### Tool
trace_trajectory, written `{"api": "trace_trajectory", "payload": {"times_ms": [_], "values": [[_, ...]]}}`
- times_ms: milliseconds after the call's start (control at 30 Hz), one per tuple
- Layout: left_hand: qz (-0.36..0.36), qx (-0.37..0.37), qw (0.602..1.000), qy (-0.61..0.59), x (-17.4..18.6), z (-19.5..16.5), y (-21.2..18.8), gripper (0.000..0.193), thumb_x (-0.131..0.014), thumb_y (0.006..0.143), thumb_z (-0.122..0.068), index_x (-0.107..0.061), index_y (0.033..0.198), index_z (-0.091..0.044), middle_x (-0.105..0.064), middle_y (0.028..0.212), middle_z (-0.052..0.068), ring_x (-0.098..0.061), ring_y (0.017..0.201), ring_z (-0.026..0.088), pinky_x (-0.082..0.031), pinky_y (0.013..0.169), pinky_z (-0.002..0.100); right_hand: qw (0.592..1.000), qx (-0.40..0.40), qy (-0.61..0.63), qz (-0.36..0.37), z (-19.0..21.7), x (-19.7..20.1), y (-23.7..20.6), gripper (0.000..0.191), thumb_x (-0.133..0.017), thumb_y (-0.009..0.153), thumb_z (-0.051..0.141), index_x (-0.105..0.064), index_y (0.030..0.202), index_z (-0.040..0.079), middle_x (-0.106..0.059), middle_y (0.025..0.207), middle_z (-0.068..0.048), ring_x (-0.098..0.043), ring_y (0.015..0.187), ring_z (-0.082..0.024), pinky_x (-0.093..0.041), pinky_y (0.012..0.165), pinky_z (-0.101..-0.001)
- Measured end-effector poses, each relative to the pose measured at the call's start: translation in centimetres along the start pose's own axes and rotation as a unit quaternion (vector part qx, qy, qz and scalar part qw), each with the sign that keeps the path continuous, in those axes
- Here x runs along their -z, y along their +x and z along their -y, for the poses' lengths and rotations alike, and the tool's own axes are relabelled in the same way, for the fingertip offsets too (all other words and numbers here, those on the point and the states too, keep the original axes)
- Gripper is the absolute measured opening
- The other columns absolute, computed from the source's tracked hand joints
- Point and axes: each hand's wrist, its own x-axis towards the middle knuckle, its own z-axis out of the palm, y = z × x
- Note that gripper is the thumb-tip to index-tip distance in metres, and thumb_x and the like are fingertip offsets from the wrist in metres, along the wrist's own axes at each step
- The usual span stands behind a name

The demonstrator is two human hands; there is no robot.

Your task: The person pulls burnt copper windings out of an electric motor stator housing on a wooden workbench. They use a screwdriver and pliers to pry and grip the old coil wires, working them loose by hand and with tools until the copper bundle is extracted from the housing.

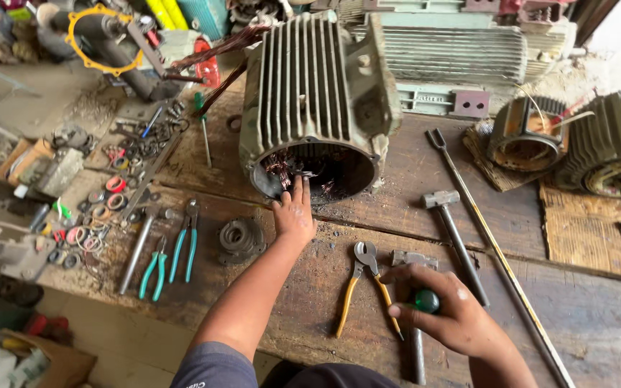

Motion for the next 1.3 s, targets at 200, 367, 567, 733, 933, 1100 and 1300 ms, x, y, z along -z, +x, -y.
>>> {"api": "trace_trajectory", "payload": {"times_ms": [200,367,567,733,933,1100,1300], "values": [[0.012,-0.001,1.000,0.027,-0.8,-0.5,0.6,0.121,-0.078,0.077,-0.056,-0.012,0.166,-0.008,-0.005,0.174,0.006,-0.053,0.116,0.027,-0.042,0.095,0.045,0.997,0.054,0.029,-0.037,0.3,0.6,-2.7,0.041,-0.080,0.082,0.009,-0.067,0.120,-0.001,-0.077,0.091,-0.010,-0.076,0.080,-0.018,-0.059,0.070,-0.0325],[0.042,0.005,0.998,0.047,-0.9,-0.9,0.5,0.119,-0.075,0.077,-0.065,-0.016,0.164,-0.010,-0.003,0.174,0.008,-0.053,0.119,0.027,-0.041,0.098,0.050,0.977,0.091,-0.105,-0.165,0.2,3.1,-5.3,0.025,-0.080,0.079,0.010,-0.072,0.101,0.003,-0.075,0.092,-0.011,-0.070,0.086,-0.020,-0.056,0.070,-0.0325],[-0.035,-0.047,0.998,0.034,-1.2,0.6,-0.6,0.115,-0.076,0.076,-0.060,-0.017,0.164,-0.014,-0.005,0.173,0.005,-0.055,0.116,0.023,-0.041,0.095,0.052,0.896,0.089,-0.205,-0.384,-1.5,3.1,-12.2,0.047,-0.087,0.066,0.027,-0.072,0.103,0.004,-0.073,0.100,-0.008,-0.074,0.090,-0.017,-0.058,0.079,-0.0267],[-0.042,-0.064,0.995,0.056,-1.8,0.9,-0.7,0.113,-0.075,0.079,-0.054,-0.014,0.167,-0.016,-0.005,0.175,0.005,-0.057,0.112,0.024,-0.043,0.093,0.049,0.859,-0.024,-0.286,-0.425,-8.7,-2.8,-18.0,0.037,-0.085,0.072,0.015,-0.072,0.105,0.007,-0.071,0.109,-0.010,-0.070,0.099,-0.021,-0.056,0.086,-0.0317],[0.078,-0.029,0.996,0.018,0.9,-0.5,-0.1,0.118,-0.073,0.081,-0.057,-0.003,0.167,-0.018,0.000,0.174,0.009,-0.055,0.127,0.033,-0.042,0.100,0.051,0.874,-0.174,-0.236,-0.386,-18.2,-10.3,-23.2,0.040,-0.079,0.079,0.011,-0.070,0.118,0.010,-0.072,0.112,-0.009,-0.072,0.099,-0.027,-0.056,0.085,-0.0376],[0.064,-0.090,0.990,-0.085,-0.2,1.5,-2.2,0.118,-0.069,0.086,-0.070,-0.008,0.168,-0.010,-0.034,0.164,0.020,-0.049,0.141,0.034,-0.027,0.121,0.061,0.788,-0.211,-0.465,-0.344,-18.5,-11.3,-21.5,0.041,-0.079,0.074,0.018,-0.071,0.115,0.015,-0.070,0.120,-0.009,-0.067,0.109,-0.037,-0.052,0.088,-0.0486],[0.201,-0.127,0.620,-0.748,-8.8,5.0,-10.9,0.089,-0.058,0.089,-0.069,-0.051,0.154,-0.009,-0.057,0.152,0.019,-0.053,0.139,0.035,-0.040,0.114,0.057,0.899,-0.209,-0.003,-0.385,-9.2,-15.9,-11.4,0.047,-0.075,0.088,0.021,-0.064,0.133,0.012,-0.073,0.124,-0.015,-0.072,0.119,-0.029,-0.060,0.095,-0.0402]]}}
